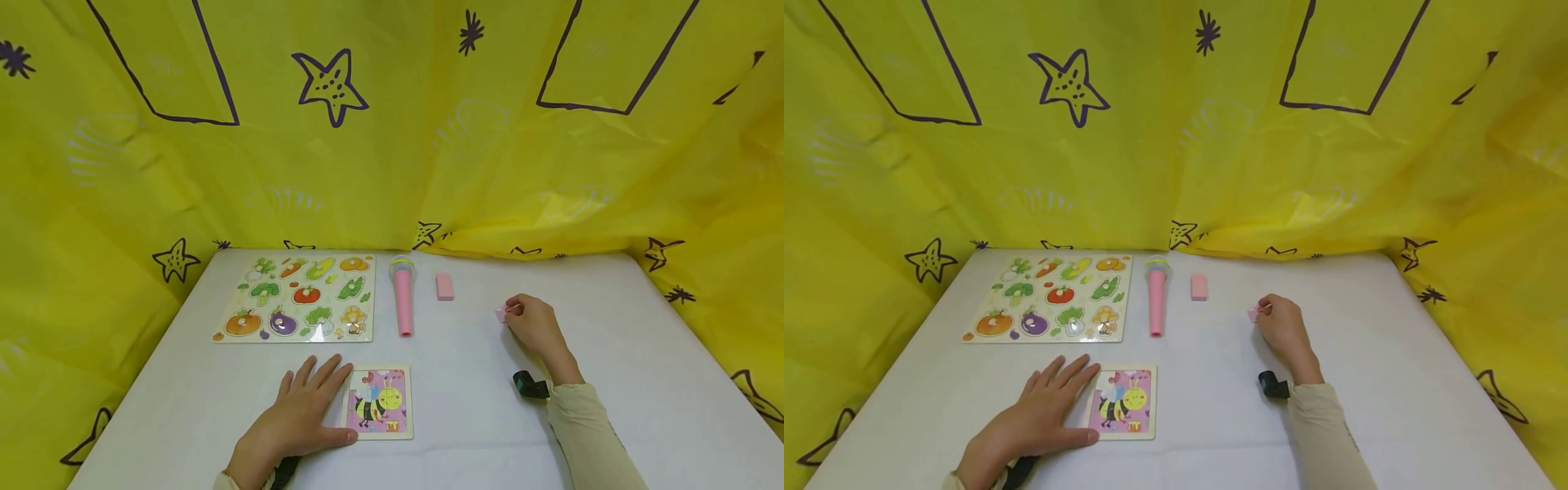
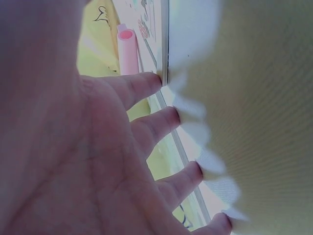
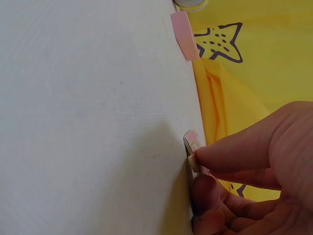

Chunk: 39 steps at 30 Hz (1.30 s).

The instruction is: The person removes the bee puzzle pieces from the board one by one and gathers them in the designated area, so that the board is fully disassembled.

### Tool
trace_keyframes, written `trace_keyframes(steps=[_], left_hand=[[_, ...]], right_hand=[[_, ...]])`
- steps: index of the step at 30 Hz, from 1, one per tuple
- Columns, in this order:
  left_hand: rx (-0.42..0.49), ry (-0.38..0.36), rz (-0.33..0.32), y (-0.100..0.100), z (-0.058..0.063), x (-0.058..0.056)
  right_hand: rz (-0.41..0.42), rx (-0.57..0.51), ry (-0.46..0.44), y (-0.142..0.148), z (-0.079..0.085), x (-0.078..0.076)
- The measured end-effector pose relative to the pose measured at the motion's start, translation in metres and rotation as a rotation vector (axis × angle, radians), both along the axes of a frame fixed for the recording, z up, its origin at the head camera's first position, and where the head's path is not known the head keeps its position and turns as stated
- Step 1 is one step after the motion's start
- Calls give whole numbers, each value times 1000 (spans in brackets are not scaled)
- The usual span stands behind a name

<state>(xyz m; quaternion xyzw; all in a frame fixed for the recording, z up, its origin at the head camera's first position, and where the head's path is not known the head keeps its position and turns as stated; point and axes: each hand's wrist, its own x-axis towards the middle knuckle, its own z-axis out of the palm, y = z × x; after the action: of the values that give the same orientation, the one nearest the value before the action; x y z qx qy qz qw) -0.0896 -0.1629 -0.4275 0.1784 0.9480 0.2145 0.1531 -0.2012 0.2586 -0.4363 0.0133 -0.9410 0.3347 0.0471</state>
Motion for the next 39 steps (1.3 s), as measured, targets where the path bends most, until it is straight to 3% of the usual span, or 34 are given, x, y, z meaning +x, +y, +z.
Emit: trace_keyframes(steps=[14, 22, 30, 39], left_hand=[[13, 7, -7, 0, 1, 0], [18, 5, -7, -1, 1, 0], [15, 6, -5, -1, 2, -2], [7, -6, 2, 1, 3, 0]], right_hand=[[-16, -27, -8, -6, 6, 2], [44, -92, 102, -36, 24, 11], [180, -115, 183, -85, 31, 24], [388, -111, 185, -139, 23, 43]])
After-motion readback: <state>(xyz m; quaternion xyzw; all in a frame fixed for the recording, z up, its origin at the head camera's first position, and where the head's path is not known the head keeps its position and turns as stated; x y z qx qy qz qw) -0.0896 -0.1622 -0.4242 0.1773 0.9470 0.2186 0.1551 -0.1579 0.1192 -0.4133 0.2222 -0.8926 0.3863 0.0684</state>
